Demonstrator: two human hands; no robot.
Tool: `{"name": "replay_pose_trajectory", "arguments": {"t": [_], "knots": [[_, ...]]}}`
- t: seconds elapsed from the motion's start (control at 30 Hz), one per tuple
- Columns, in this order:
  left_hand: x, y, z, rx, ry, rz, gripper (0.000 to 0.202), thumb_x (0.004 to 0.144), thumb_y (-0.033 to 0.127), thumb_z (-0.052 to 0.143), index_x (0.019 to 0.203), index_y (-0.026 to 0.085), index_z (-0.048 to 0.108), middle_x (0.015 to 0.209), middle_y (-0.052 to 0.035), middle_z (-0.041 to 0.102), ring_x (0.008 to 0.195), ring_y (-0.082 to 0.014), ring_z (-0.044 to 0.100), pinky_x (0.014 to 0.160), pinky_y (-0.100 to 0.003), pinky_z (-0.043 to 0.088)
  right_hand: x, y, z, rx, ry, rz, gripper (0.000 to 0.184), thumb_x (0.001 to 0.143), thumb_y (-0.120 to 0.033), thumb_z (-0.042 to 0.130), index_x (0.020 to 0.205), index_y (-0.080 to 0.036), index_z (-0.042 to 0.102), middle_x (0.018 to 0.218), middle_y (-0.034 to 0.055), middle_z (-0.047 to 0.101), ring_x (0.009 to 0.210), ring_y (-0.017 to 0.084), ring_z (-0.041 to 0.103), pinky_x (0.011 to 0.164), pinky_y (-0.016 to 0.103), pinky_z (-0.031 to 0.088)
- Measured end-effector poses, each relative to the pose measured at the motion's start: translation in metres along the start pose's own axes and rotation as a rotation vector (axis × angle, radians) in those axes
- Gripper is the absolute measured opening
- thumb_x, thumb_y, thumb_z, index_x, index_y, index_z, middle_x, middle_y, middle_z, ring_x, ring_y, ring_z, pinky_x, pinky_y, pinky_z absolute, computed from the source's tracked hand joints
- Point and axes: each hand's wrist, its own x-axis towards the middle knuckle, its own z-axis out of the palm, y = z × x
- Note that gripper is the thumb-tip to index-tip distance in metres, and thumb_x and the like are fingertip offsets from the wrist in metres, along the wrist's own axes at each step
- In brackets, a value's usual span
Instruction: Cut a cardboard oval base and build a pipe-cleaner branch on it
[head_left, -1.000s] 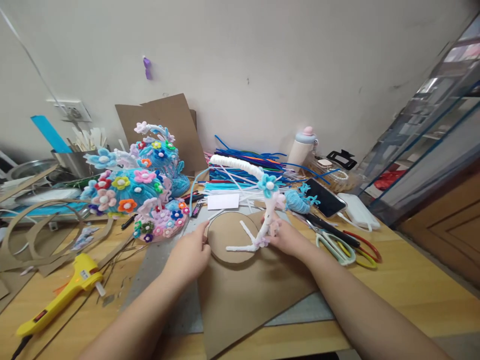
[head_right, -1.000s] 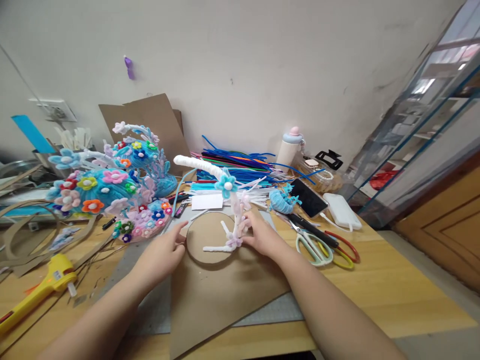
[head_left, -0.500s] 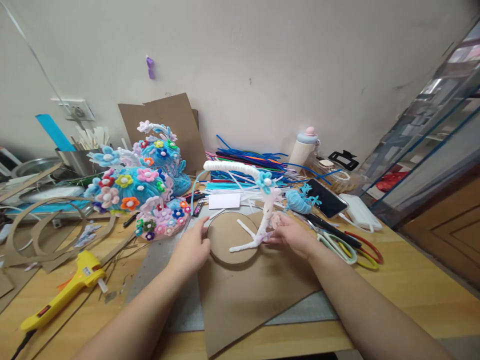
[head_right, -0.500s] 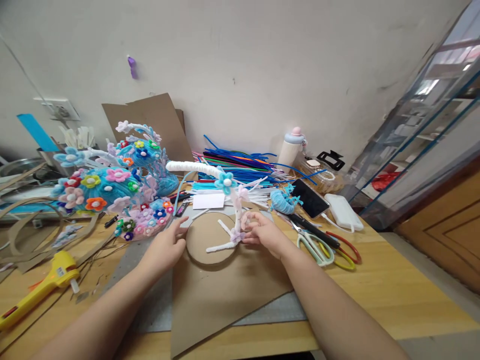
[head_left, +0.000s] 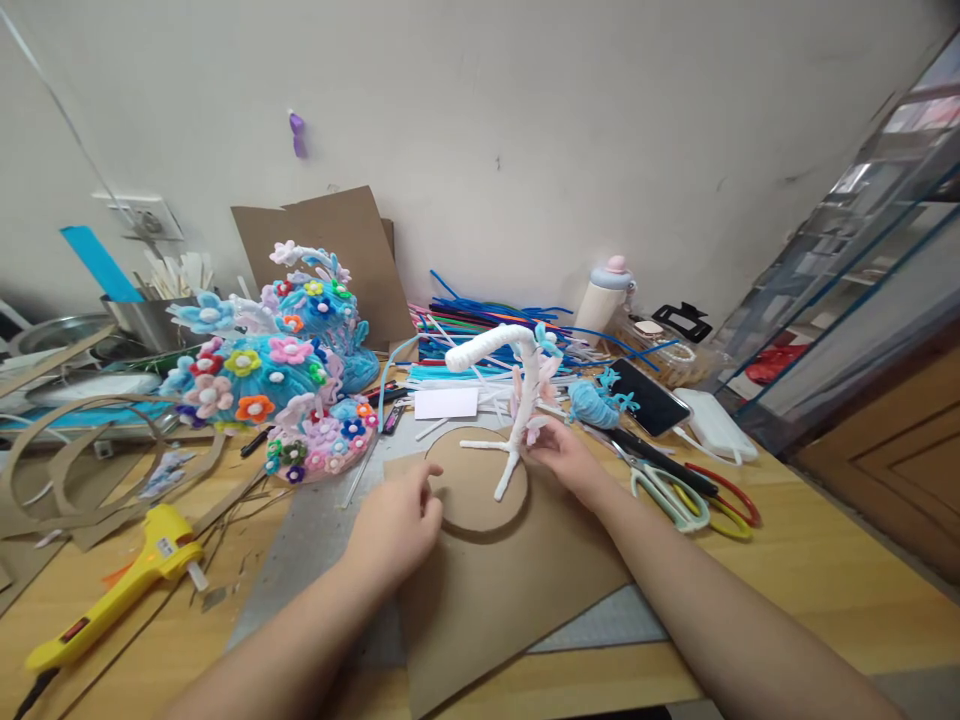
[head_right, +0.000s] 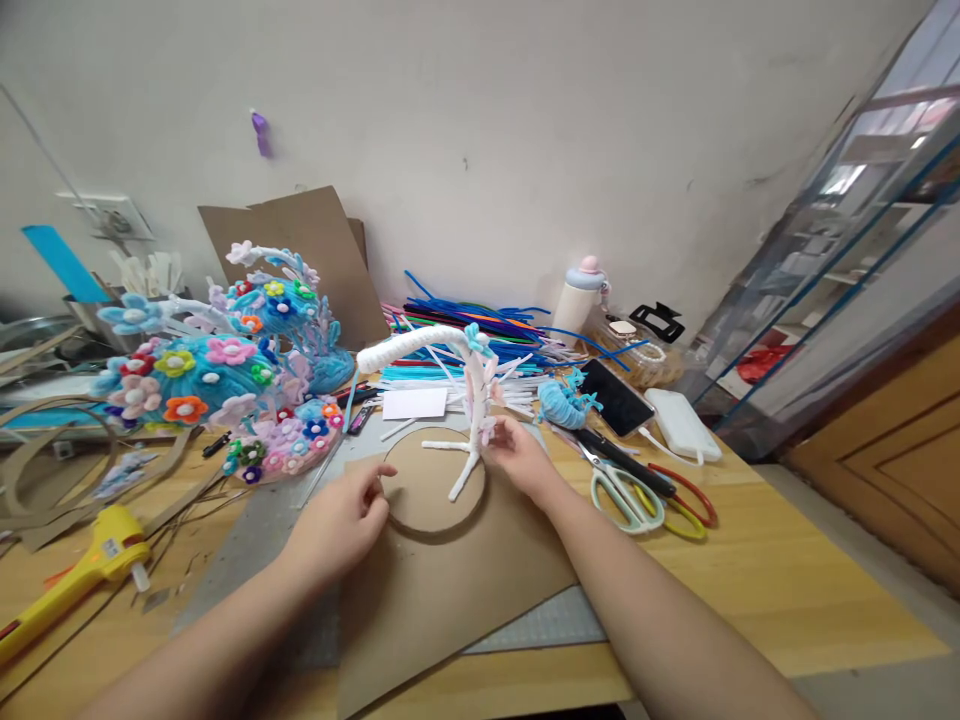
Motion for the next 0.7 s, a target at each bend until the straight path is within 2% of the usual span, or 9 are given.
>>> {"name": "replay_pose_trajectory", "arguments": {"t": [0.1,0.17,0.3,0.43,0.7], "knots": [[0.002,-0.002,0.002,0.047,0.097,0.109,0.034,0.080,0.018,0.045,0.111,0.018,0.058,0.110,-0.0092,0.062,0.105,-0.0258,0.055,0.089,-0.036,0.042,0.001,0.002,0.000,-0.179,0.021,-0.053,0.018,0.071,-0.037,0.063,0.075,-0.021,0.055,0.086,0.0032,0.062,0.089,0.022,0.059,0.083,0.038,0.046],[0.004,-0.003,0.005,0.074,0.097,0.149,0.034,0.081,0.021,0.048,0.113,0.017,0.058,0.120,-0.0111,0.057,0.111,-0.0273,0.051,0.095,-0.038,0.039,0.002,0.004,0.002,-0.289,0.058,-0.076,0.019,0.072,-0.038,0.062,0.069,-0.021,0.053,0.080,0.0026,0.060,0.083,0.022,0.057,0.078,0.037,0.045],[0.005,-0.004,0.010,0.114,0.043,0.159,0.028,0.083,0.027,0.051,0.109,0.018,0.058,0.114,-0.0100,0.057,0.105,-0.0260,0.053,0.091,-0.037,0.041,0.004,0.007,0.005,-0.468,0.147,-0.110,0.021,0.071,-0.038,0.063,0.065,-0.021,0.052,0.076,0.0022,0.057,0.076,0.021,0.054,0.072,0.035,0.042],[0.005,-0.003,0.011,0.151,0.028,0.150,0.026,0.084,0.028,0.050,0.107,0.019,0.057,0.110,-0.0094,0.056,0.101,-0.0254,0.055,0.087,-0.035,0.042,0.002,0.005,0.010,-0.582,0.220,-0.130,0.021,0.071,-0.039,0.062,0.065,-0.021,0.053,0.078,0.0030,0.060,0.079,0.022,0.056,0.073,0.034,0.040],[0.004,0.000,0.010,0.192,-0.006,0.146,0.024,0.086,0.029,0.048,0.107,0.019,0.056,0.110,-0.0100,0.056,0.101,-0.0265,0.055,0.086,-0.037,0.042,0.002,0.007,0.017,-0.652,0.269,-0.077,0.022,0.073,-0.041,0.061,0.068,-0.020,0.059,0.075,0.0039,0.066,0.078,0.023,0.060,0.072,0.035,0.042]]}}
